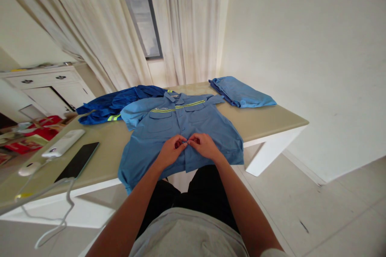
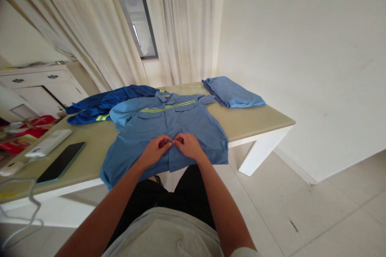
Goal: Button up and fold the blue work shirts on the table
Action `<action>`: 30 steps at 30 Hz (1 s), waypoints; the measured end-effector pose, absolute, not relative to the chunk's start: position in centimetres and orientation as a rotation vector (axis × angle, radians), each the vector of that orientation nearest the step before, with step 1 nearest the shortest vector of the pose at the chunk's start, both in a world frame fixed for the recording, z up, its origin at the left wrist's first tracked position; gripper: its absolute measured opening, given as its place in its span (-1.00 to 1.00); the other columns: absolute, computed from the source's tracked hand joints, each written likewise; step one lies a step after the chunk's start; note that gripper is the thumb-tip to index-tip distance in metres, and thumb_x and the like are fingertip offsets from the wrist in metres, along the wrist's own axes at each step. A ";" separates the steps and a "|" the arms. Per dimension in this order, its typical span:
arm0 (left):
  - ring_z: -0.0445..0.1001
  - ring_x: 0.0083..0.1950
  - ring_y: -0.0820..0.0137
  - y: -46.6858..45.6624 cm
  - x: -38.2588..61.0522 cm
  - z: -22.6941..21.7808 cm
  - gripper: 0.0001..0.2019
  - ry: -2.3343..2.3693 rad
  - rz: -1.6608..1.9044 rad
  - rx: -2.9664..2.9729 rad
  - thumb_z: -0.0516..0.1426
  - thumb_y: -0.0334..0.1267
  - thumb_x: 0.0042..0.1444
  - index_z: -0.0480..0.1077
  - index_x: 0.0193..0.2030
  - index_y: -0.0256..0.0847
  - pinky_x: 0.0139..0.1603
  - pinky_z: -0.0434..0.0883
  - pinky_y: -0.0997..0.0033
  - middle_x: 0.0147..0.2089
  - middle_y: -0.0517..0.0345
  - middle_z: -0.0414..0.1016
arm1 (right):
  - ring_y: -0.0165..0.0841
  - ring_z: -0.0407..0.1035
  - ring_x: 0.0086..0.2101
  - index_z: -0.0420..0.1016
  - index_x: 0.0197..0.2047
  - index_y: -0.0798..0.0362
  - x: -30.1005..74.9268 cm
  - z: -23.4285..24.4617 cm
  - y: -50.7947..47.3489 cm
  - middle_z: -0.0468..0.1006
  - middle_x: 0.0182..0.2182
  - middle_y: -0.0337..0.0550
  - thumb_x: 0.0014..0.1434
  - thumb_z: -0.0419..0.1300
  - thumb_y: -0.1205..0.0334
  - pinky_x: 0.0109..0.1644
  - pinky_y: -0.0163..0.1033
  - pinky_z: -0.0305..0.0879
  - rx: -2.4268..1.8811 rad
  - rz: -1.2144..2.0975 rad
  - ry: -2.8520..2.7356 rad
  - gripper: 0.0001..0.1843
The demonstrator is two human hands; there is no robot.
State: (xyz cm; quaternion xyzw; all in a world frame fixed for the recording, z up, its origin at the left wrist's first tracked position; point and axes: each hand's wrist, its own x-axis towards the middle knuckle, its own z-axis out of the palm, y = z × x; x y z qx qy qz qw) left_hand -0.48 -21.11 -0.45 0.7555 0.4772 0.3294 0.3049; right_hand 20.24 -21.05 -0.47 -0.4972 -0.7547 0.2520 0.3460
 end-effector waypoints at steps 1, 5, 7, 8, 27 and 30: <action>0.41 -0.34 0.37 -21.1 -0.5 -0.5 -0.77 1.267 0.868 1.996 0.21 -0.09 0.24 0.53 -0.09 -0.15 -0.27 0.33 0.36 -0.36 0.24 0.46 | -0.42 0.35 -0.44 0.67 -0.23 0.02 20.1 -0.4 -21.2 0.57 -0.46 -0.28 0.34 0.31 0.20 -0.31 -0.31 0.09 -1.312 0.624 -1.963 -0.87; 0.43 -0.32 0.36 -21.2 0.0 -0.5 -0.80 1.295 0.878 2.063 0.20 -0.12 0.24 0.53 -0.11 -0.16 -0.26 0.37 0.34 -0.33 0.20 0.49 | -0.40 0.37 -0.43 0.63 -0.22 0.02 20.0 -0.3 -21.5 0.56 -0.46 -0.28 0.34 0.31 0.23 -0.30 -0.30 0.10 -1.353 0.580 -1.986 -0.91; 0.48 -0.26 0.34 -21.6 -0.1 -0.3 -0.82 1.274 0.902 2.105 0.17 -0.20 0.25 0.53 -0.07 -0.15 -0.18 0.44 0.32 -0.25 0.15 0.55 | -0.40 0.38 -0.42 0.62 -0.21 0.02 20.0 -0.4 -21.6 0.57 -0.44 -0.29 0.33 0.31 0.25 -0.29 -0.30 0.14 -1.336 0.582 -1.986 -0.94; 0.52 -0.19 0.32 -22.0 -0.3 -0.2 -0.79 1.253 0.906 2.125 0.14 -0.23 0.27 0.53 -0.02 -0.13 -0.10 0.48 0.30 -0.17 0.11 0.59 | -0.39 0.39 -0.41 0.61 -0.21 0.02 20.0 -0.5 -21.6 0.57 -0.43 -0.28 0.34 0.30 0.26 -0.28 -0.30 0.16 -1.336 0.569 -1.981 -0.94; 0.27 0.48 -0.05 -23.0 -11.8 1.8 -0.39 2.154 0.446 2.351 -0.15 0.12 0.46 0.32 0.46 -0.07 0.41 0.24 -0.20 0.54 -0.13 0.26 | -0.09 0.48 0.01 0.66 -0.01 -0.05 19.6 0.6 -23.3 0.66 -0.04 0.06 0.53 0.03 -0.08 0.14 -0.02 0.29 -1.493 0.140 -2.207 -0.57; 0.15 0.57 -0.02 -16.7 -13.9 1.8 -0.35 2.135 0.409 2.331 -0.11 0.11 0.42 0.25 0.52 -0.13 0.46 0.21 -0.12 0.60 -0.16 0.14 | -0.13 0.49 -0.10 0.64 -0.20 -0.02 20.6 1.9 -20.7 0.63 -0.21 0.05 0.52 0.05 -0.12 0.09 -0.07 0.30 -1.495 0.181 -2.252 -0.53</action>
